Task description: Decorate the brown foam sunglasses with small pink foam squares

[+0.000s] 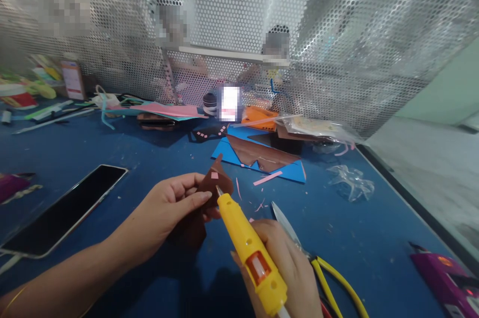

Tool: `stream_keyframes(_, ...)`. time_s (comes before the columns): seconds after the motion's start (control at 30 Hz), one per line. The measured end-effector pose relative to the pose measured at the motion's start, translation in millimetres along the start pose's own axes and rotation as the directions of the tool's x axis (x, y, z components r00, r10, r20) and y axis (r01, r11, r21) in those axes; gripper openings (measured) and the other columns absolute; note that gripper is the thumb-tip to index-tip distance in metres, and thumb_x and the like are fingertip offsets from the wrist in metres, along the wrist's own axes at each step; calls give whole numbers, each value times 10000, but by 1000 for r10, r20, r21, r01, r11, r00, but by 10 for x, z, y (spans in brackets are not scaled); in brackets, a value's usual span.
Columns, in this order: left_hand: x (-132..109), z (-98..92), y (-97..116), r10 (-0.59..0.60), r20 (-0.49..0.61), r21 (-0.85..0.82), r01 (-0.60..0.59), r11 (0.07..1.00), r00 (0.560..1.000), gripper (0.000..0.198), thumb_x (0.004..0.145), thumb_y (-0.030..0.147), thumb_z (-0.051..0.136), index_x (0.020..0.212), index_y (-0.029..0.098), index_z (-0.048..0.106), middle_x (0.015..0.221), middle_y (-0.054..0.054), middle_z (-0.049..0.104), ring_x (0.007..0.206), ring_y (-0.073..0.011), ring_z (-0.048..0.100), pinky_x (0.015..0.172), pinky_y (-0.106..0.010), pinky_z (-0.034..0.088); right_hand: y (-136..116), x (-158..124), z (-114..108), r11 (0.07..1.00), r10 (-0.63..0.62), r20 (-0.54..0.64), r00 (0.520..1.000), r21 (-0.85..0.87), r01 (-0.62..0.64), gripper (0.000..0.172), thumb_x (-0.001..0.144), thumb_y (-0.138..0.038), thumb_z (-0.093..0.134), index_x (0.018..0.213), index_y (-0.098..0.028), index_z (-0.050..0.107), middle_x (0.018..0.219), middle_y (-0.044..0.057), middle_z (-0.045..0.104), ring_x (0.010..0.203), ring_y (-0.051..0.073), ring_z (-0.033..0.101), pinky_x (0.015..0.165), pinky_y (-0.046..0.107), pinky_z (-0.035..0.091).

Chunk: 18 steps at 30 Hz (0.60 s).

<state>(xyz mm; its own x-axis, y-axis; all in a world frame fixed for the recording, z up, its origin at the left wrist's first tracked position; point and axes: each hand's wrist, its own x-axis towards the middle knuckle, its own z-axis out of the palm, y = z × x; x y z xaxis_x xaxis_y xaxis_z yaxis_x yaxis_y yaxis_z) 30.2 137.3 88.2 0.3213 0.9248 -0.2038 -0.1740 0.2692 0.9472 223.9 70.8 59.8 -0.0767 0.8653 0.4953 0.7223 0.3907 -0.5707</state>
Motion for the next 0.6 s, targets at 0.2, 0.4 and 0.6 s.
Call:
stream_keyframes(0.2, -3, -5, 2, -6, -8, 37, 7, 999, 1000, 209, 831, 313, 693, 975, 162, 675, 914, -51, 733, 772, -171, 703, 718, -264, 501, -6, -5, 6, 999, 26, 21, 999, 18, -27, 191, 934, -460, 538, 926, -270, 552, 803, -21, 639, 613, 125, 606, 532, 225, 451)
stream_keyframes(0.4, -4, 2, 5, -13, -18, 50, 14, 999, 1000, 211, 833, 328, 688, 969, 167, 671, 914, -49, 732, 794, -179, 702, 745, -276, 506, -12, -17, 9, 999, 24, -1, 1000, 23, -24, 178, 942, -442, 528, 935, -266, 548, 824, -11, 633, 639, 132, 604, 569, 235, 465)
stream_keyframes(0.6, -10, 11, 9, -12, -10, 40, 13, 999, 1000, 215, 819, 338, 698, 949, 170, 668, 906, -51, 726, 801, -192, 700, 789, -318, 519, 6, -26, 8, 1000, 20, 20, 1000, 16, -21, 195, 946, -432, 520, 915, -245, 563, 816, 15, 634, 650, 148, 617, 575, 253, 479)
